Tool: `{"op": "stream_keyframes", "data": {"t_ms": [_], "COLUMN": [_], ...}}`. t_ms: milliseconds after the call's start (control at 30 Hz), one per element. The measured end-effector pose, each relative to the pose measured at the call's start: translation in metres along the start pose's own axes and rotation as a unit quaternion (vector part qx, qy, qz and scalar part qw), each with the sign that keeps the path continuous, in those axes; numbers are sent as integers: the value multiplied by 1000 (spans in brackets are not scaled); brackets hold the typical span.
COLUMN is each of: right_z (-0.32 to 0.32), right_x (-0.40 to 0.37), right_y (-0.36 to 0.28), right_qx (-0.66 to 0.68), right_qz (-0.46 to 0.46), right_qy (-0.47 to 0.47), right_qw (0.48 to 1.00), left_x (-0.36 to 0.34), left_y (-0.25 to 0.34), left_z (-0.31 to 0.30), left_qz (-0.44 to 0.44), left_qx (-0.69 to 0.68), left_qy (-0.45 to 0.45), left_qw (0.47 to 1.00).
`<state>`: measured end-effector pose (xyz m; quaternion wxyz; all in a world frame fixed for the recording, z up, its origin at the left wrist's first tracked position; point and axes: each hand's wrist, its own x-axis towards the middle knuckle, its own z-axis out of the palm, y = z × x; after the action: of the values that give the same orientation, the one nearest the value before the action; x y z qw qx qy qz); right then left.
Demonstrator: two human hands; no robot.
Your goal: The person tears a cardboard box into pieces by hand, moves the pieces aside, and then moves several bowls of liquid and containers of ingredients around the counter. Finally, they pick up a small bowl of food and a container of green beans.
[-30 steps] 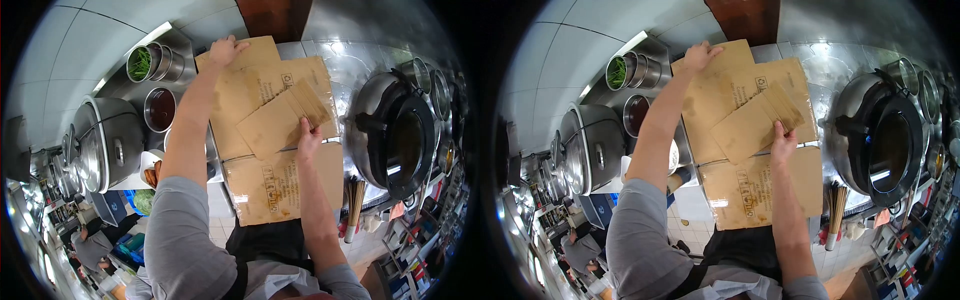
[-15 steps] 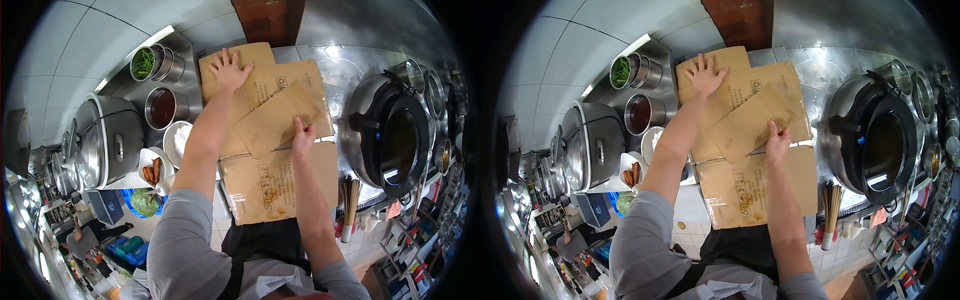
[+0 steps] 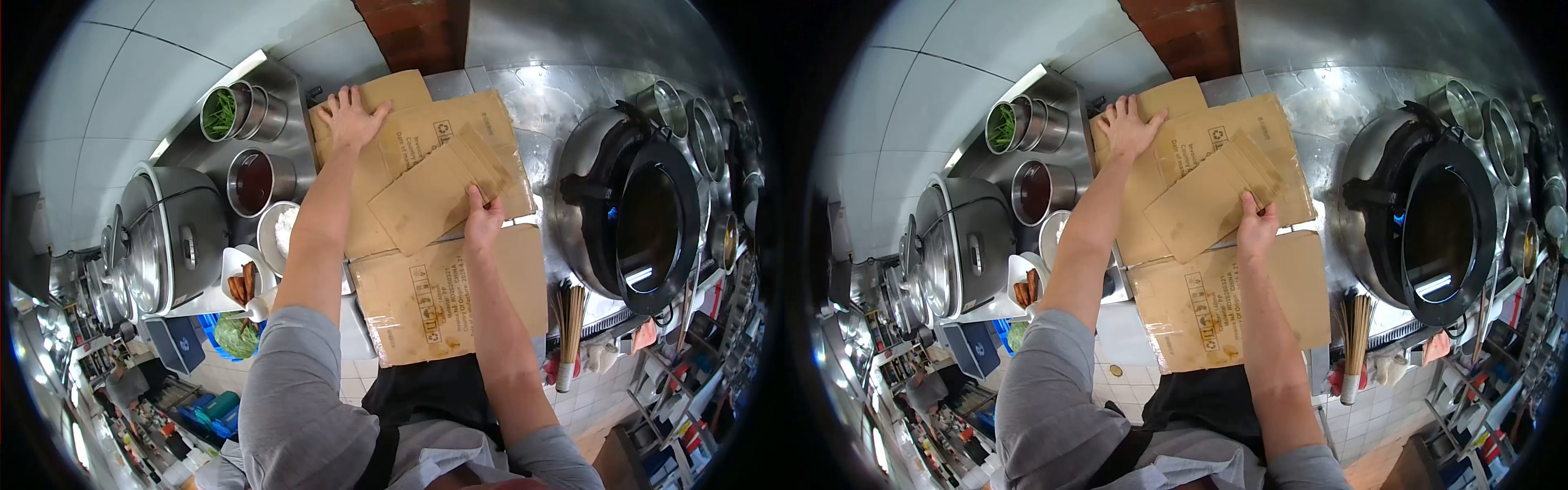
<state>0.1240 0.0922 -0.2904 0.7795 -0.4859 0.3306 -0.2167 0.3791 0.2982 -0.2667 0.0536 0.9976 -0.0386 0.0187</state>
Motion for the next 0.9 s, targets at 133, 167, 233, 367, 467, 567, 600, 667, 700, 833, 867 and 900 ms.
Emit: {"op": "stream_keyframes", "data": {"t_ms": [133, 167, 233, 367, 467, 567, 600, 667, 700, 833, 867, 900], "right_z": [-1, 0, -3, -2, -4, -2, -3, -4, -2, -3, -4, -3], "right_x": [0, 1, 1, 3, -2, -2, -2, -1, -1, -6, -5, -3], "right_y": [2, 2, 0, -2, -3, -9, -8, -9, -13, -21, -17, -14], "right_qx": [-2, -3, -7, -20, -17, -2, -2, -6, -7, -51, -34, -16], "right_qz": [0, 5, 17, 20, 29, 31, 37, 44, 46, 52, 59, 65], "right_qy": [5, 5, 2, 11, 18, 13, 12, 12, 16, 1, 4, 6], "right_qw": [1000, 1000, 1000, 1000, 999, 999, 999, 999, 999, 997, 998, 998], "left_x": [-2, -1, 1, 4, 2, 2, 2, 2, 7, 2, 2, 0], "left_y": [-1, -2, -12, -20, -20, -23, -24, -23, -21, -25, -24, -22], "left_z": [0, -1, 6, 7, 6, 7, 8, 10, 11, 28, 31, 26], "left_qz": [8, 10, 35, 59, 72, 114, 115, 117, 113, 99, 94, 85], "left_qx": [-1, -4, 1, 9, 2, -24, -20, -15, 4, 29, 19, 19], "left_qy": [7, 8, 11, 7, 23, 25, 24, 25, 23, 20, 29, 6], "left_qw": [1000, 1000, 999, 998, 997, 993, 993, 993, 993, 994, 995, 996]}}
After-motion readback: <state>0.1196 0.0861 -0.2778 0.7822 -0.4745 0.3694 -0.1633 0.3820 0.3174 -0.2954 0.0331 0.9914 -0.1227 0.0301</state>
